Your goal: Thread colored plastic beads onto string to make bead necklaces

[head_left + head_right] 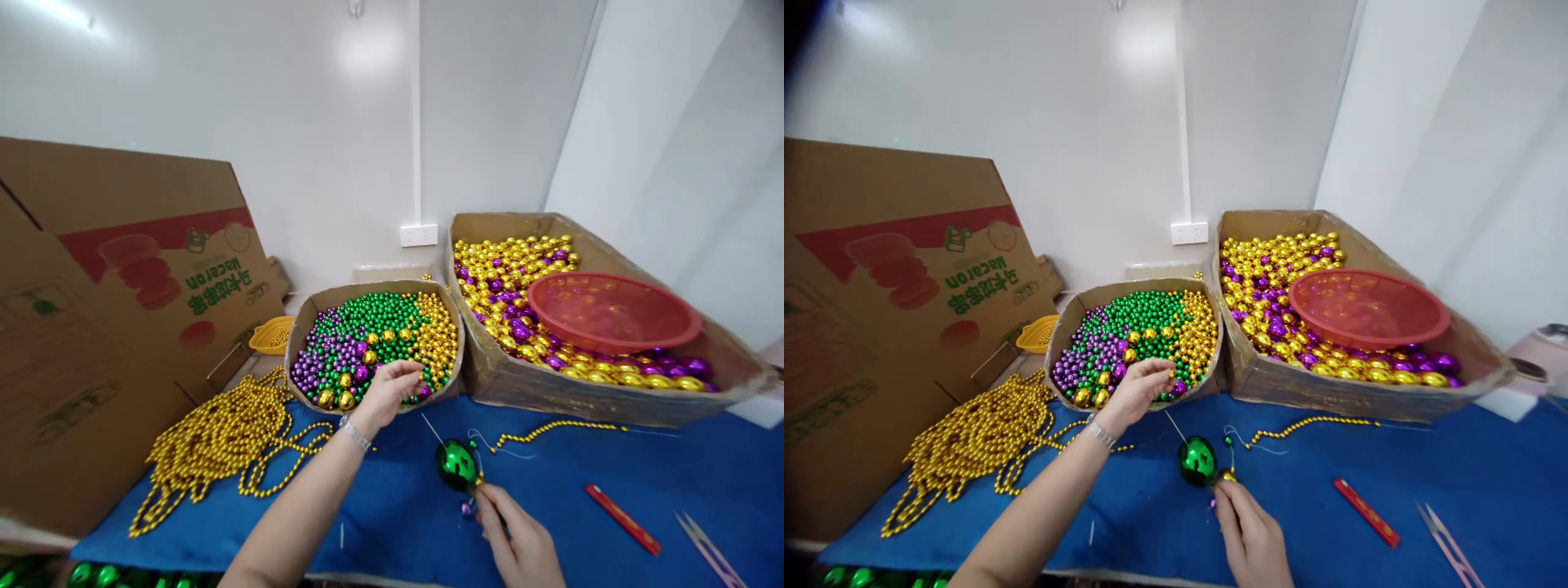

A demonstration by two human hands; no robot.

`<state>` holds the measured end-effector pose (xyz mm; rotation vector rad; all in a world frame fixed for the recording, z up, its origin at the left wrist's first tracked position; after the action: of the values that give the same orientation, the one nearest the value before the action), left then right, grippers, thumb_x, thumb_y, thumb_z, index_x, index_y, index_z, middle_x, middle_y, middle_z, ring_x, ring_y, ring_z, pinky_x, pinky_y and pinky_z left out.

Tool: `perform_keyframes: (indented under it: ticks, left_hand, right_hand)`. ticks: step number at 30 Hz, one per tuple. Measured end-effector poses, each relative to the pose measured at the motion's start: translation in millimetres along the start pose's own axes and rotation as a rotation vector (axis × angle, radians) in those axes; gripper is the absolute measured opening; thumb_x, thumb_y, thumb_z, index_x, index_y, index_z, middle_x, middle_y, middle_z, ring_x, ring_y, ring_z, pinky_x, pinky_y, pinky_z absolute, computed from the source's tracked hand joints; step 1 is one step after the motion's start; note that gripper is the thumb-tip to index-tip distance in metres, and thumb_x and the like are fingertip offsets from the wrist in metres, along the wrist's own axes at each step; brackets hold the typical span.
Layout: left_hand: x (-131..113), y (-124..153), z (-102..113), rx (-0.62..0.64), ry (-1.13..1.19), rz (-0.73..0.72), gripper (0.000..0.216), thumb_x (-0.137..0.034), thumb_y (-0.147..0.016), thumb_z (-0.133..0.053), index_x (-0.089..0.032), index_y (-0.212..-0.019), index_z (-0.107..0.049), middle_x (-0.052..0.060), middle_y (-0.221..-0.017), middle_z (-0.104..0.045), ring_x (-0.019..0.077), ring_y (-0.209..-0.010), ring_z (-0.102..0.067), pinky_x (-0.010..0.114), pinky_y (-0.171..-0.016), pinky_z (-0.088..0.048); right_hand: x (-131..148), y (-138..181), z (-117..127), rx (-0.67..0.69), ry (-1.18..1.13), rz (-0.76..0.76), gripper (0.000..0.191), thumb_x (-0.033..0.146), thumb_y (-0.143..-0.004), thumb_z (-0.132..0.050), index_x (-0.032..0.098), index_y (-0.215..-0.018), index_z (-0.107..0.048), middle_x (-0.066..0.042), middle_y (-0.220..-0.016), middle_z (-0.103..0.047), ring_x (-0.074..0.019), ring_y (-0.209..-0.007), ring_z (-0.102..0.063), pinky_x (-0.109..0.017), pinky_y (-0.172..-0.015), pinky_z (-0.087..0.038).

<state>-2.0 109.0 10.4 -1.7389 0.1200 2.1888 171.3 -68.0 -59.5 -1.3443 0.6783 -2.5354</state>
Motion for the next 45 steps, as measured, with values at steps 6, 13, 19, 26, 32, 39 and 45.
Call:
perform_keyframes:
  ticks: [6, 13, 19, 26, 32, 39, 45]
  left_hand:
    - [2, 54, 4, -0.011, 0.786, 0.224, 0.027, -0.024, -0.07, -0.075, -0.01, -0.091, -0.068, 0.009, -0.085, -0.069, 0.0163, -0.075, -0.065, 0.027, -0.07, -0.05]
    - [2, 67, 1, 0.001, 0.784, 0.233, 0.025, -0.024, -0.069, -0.076, -0.011, -0.09, -0.071, 0.01, -0.09, -0.07, 0.0158, -0.074, -0.065, 0.026, -0.067, -0.049]
    - [1, 73, 4, 0.025, 0.725, 0.187, 0.022, -0.024, -0.073, -0.074, -0.012, -0.091, -0.071, 0.011, -0.097, -0.069, 0.0154, -0.077, -0.064, 0.026, -0.07, -0.049]
    - [-7, 82, 15, 0.026, 0.41, 0.068, 0.023, -0.026, -0.072, -0.074, -0.014, -0.091, -0.069, 0.008, -0.094, -0.07, 0.0155, -0.082, -0.062, 0.025, -0.073, -0.047]
    - [24, 101, 0, 0.046, 0.357, 0.184, 0.023, -0.029, -0.066, -0.077, -0.013, -0.079, -0.067, 0.008, -0.087, -0.071, 0.0134, -0.07, -0.061, 0.023, -0.065, -0.046]
    - [12, 102, 1, -0.027, 0.148, 0.083, 0.021, -0.033, -0.069, -0.074, -0.013, -0.072, -0.068, 0.007, -0.077, -0.071, 0.016, -0.07, -0.063, 0.024, -0.064, -0.047]
    - [-46, 86, -4, 0.019, 0.218, -0.035, 0.02, -0.032, -0.069, -0.075, -0.014, -0.073, -0.068, 0.006, -0.077, -0.071, 0.0161, -0.07, -0.063, 0.025, -0.064, -0.048]
  right_hand:
    - [7, -2, -1, -0.021, 0.038, 0.044, 0.026, 0.036, -0.093, -0.042, 0.02, -0.093, -0.062, -0.004, -0.072, -0.07, -0.0156, -0.062, -0.069, -0.019, -0.057, -0.056]
    - [9, -3, -2, -0.037, 0.095, 0.102, 0.026, 0.035, -0.094, -0.041, 0.02, -0.094, -0.062, -0.004, -0.074, -0.07, -0.0153, -0.063, -0.069, -0.018, -0.059, -0.056]
    - [9, -3, -1, -0.052, 0.143, 0.173, 0.024, 0.03, -0.095, -0.04, 0.019, -0.093, -0.061, -0.006, -0.079, -0.072, -0.0153, -0.067, -0.07, -0.019, -0.064, -0.056]
    - [13, 4, -7, -0.048, 0.23, 0.284, 0.025, 0.026, -0.094, -0.04, 0.018, -0.095, -0.063, -0.007, -0.082, -0.072, -0.0176, -0.071, -0.07, -0.024, -0.067, -0.056]
    - [-9, 25, -40, 0.041, 0.258, 0.197, 0.031, 0.026, -0.097, -0.03, 0.017, -0.104, -0.059, -0.007, -0.079, -0.073, -0.0164, -0.065, -0.07, -0.022, -0.056, -0.054]
    - [-11, 16, -32, 0.072, 0.395, 0.142, 0.031, 0.029, -0.094, -0.034, 0.022, -0.114, -0.057, -0.008, -0.102, -0.07, -0.0179, -0.08, -0.071, -0.024, -0.062, -0.057]
    - [22, -26, -26, 0.004, 0.219, 0.214, 0.031, 0.028, -0.094, -0.038, 0.02, -0.117, -0.057, -0.008, -0.103, -0.068, -0.0172, -0.092, -0.067, -0.025, -0.077, -0.055]
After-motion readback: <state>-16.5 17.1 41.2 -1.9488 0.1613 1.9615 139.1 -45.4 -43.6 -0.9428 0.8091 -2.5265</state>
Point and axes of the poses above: each hand's wrist, its own y-axis away from the middle knuckle, its own z-axis out of the back of the hand, x = y × z, the point moved 3 cm from there along -y, towards the middle knuckle
